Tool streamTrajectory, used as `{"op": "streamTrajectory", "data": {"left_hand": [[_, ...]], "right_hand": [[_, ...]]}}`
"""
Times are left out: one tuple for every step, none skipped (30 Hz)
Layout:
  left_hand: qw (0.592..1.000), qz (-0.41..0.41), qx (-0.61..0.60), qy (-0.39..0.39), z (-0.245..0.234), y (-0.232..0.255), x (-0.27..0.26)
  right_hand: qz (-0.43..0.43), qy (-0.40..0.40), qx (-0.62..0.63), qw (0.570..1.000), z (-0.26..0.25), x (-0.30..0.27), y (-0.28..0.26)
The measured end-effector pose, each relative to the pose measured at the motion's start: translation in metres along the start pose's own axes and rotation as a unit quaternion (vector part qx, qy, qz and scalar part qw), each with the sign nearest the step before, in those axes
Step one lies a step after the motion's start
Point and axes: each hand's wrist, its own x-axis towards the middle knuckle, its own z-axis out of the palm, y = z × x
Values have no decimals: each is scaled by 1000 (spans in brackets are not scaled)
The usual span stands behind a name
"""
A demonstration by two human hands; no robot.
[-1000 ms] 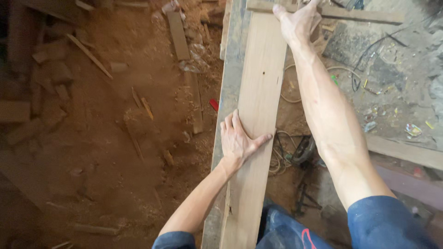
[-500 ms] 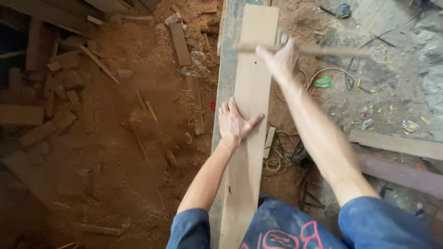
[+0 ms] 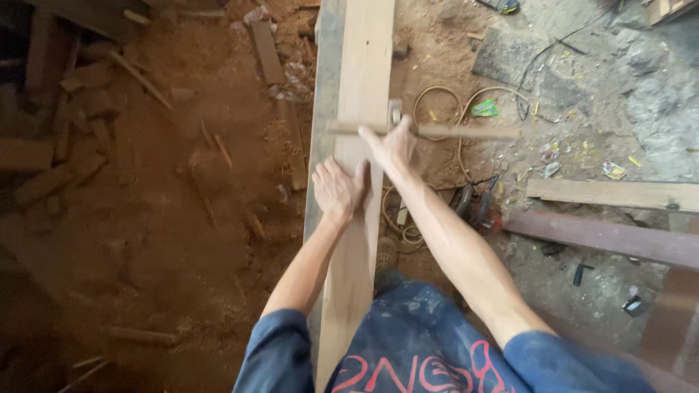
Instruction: The person positions a long wooden plank on a workbench, measures and marks it with a square, then uses a circular saw to cut the plank along the marked line. The cut piece falls away as the cut is completed.
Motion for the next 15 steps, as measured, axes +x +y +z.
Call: {"op": "streamTrajectory", "data": {"left_hand": [[1000,-2,1,-4,-1,-8,-20],[1000,-4,3,-8,-2,-16,-42],[1000,-5,4,-13,-4,-21,-63],[1000,2,-10,18,-6,-26,-82],[998,8,-24,49,-8,-30,-99],[996,15,-37,79,-10,-33,-111],[995,13,-51,85,-13,-35,-119],[994,11,-66,90,-16,-36,-125],[992,9,-83,95,-18,-36,-130],[990,5,-88,108,-18,-35,-131],[989,-3,-91,120,-18,-33,-130],[987,-11,-94,132,-17,-31,-128],[987,-22,-94,128,-17,-32,-134],[987,-32,-93,124,-18,-32,-140],[987,-36,-93,123,-18,-34,-141]], "right_hand": [[-89,79,-32,992,5,-29,13],[-178,155,-63,970,10,-53,23],[-92,89,-50,991,12,-80,39],[-6,20,-38,999,13,-98,52],[13,13,-42,999,16,-106,61],[33,7,-45,998,20,-110,69],[54,0,-48,997,22,-108,74],[-26,69,-52,996,27,-93,71],[-106,137,-58,983,31,-74,66],[-104,128,-25,986,34,-52,59],[-160,157,7,975,36,-24,47],[-198,197,-22,960,32,2,36],[-174,154,-3,973,26,15,33],[-145,125,4,981,25,20,32],[-118,103,16,988,21,22,29]]}}
